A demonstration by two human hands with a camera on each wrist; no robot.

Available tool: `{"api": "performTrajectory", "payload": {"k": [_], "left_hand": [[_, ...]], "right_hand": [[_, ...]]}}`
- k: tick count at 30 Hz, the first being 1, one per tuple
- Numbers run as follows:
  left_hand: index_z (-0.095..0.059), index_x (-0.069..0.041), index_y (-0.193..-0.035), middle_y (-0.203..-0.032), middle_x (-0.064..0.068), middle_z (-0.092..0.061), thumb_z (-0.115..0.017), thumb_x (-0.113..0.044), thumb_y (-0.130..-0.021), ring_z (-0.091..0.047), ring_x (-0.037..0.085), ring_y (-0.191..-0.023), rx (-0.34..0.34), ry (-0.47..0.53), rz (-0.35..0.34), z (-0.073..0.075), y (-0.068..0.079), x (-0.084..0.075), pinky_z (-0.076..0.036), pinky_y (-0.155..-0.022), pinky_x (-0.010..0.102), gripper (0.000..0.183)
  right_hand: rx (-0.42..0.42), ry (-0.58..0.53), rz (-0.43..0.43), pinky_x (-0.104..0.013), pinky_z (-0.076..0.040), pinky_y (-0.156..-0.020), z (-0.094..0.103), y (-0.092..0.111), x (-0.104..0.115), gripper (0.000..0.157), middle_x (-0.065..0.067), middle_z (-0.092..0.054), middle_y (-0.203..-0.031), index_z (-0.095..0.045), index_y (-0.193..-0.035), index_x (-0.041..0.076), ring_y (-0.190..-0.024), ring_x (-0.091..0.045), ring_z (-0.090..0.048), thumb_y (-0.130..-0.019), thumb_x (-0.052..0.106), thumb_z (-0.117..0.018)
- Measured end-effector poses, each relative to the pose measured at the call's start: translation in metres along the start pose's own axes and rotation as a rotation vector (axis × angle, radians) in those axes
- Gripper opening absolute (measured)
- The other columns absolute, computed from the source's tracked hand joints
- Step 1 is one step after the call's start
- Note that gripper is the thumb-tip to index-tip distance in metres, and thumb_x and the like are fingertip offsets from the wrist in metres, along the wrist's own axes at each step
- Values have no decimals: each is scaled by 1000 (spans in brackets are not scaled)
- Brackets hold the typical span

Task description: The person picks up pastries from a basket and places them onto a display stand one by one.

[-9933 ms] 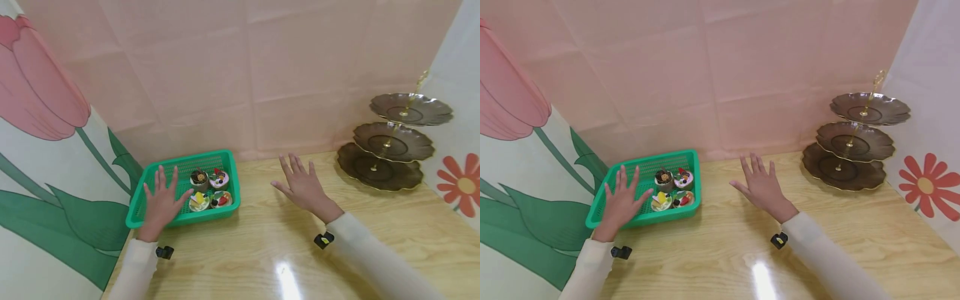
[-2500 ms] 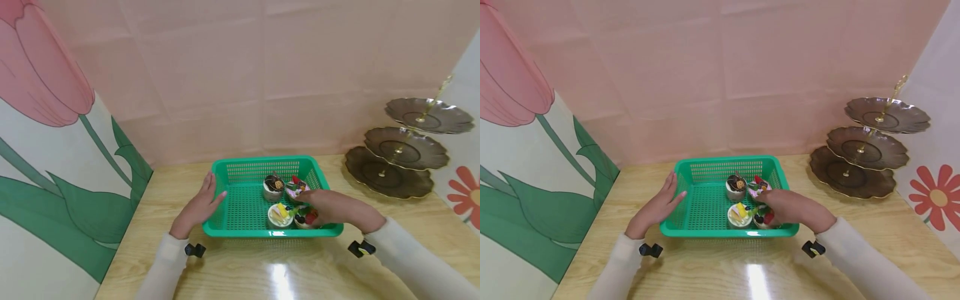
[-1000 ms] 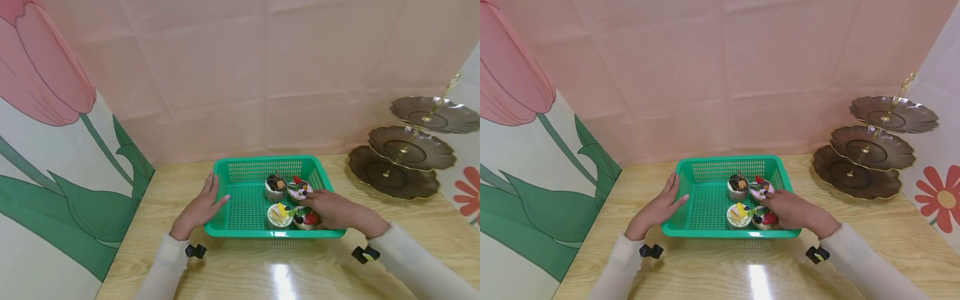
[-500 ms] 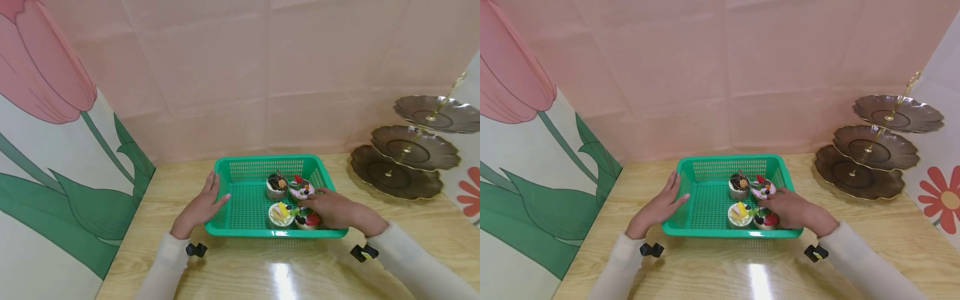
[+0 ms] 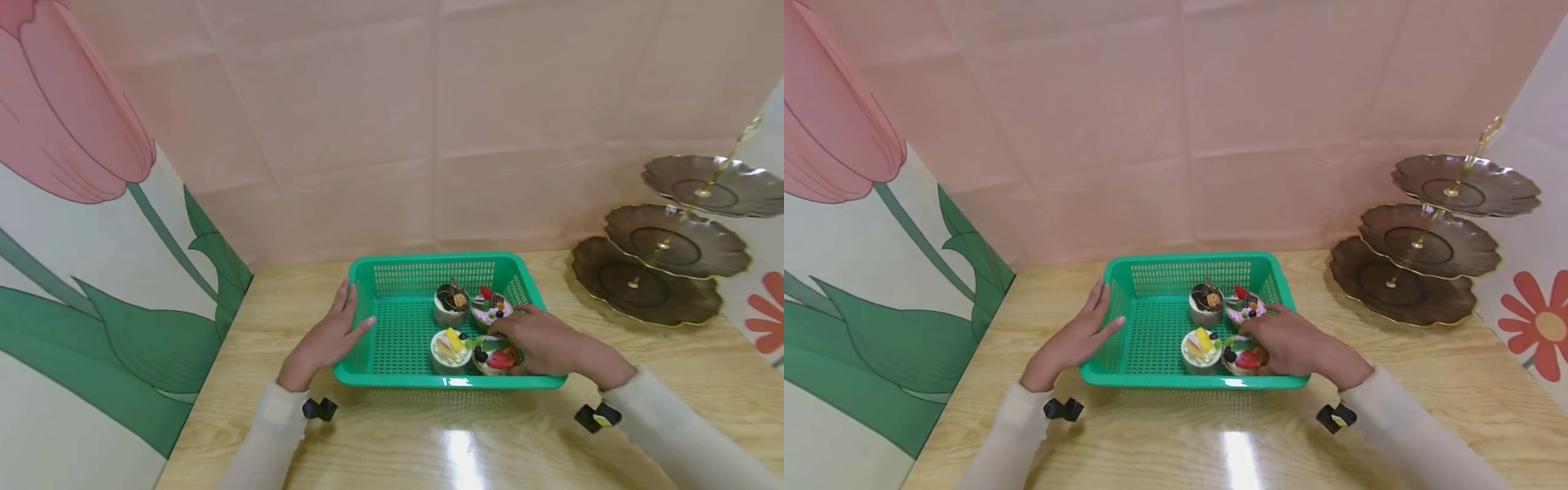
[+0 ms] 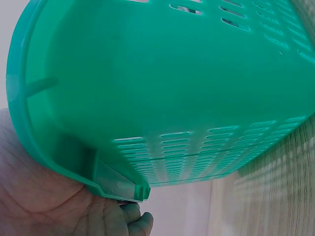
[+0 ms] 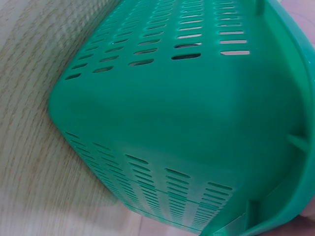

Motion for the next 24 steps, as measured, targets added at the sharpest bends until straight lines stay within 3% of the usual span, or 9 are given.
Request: {"api": "performTrajectory", "payload": {"k": [6, 15, 19, 24], "left_hand": [[5, -4, -161, -165, 2, 26, -37, -55, -107, -1, 29, -154, 8, -4, 18, 1, 0, 0, -30, -117, 52, 85], [4, -2, -161, -166, 7, 24, -39, -52, -108, -4, 33, -154, 3, 13, 8, 1, 2, -1, -32, -116, 54, 84], [4, -2, -161, -165, 6, 25, -39, -52, -108, -4, 33, -154, 7, 18, 7, 1, 2, -2, -32, -116, 54, 84], [4, -3, -161, -165, 4, 26, -38, -54, -108, -5, 32, -154, 2, 4, 3, 0, 0, 0, -32, -117, 53, 85]], "right_hand": [[-27, 4, 5, -62, -38, -106, -2, -1, 1, 65, -3, -73, -118, -68, -125, 6, -107, -25, -69, -74, 40, -90], [50, 42, 3, -65, -36, -106, 0, -7, 6, 72, -4, -73, -118, -66, -130, 7, -109, -29, -68, -70, 35, -95], [54, 62, -6, -66, -36, -105, -2, -8, 6, 70, -3, -73, -114, -66, -127, 11, -112, -31, -66, -70, 41, -94], [-1, 43, -15, -64, -38, -105, -4, -8, 5, 70, -1, -73, -113, -68, -124, 12, -109, -29, -67, -72, 52, -90]]}}
Point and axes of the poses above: each hand's wrist, its own y-axis away from the middle knuckle, its own z-axis out of the back of the hand, x = y × z, the point moved 1 cm from there along -y, towards the middle knuckle
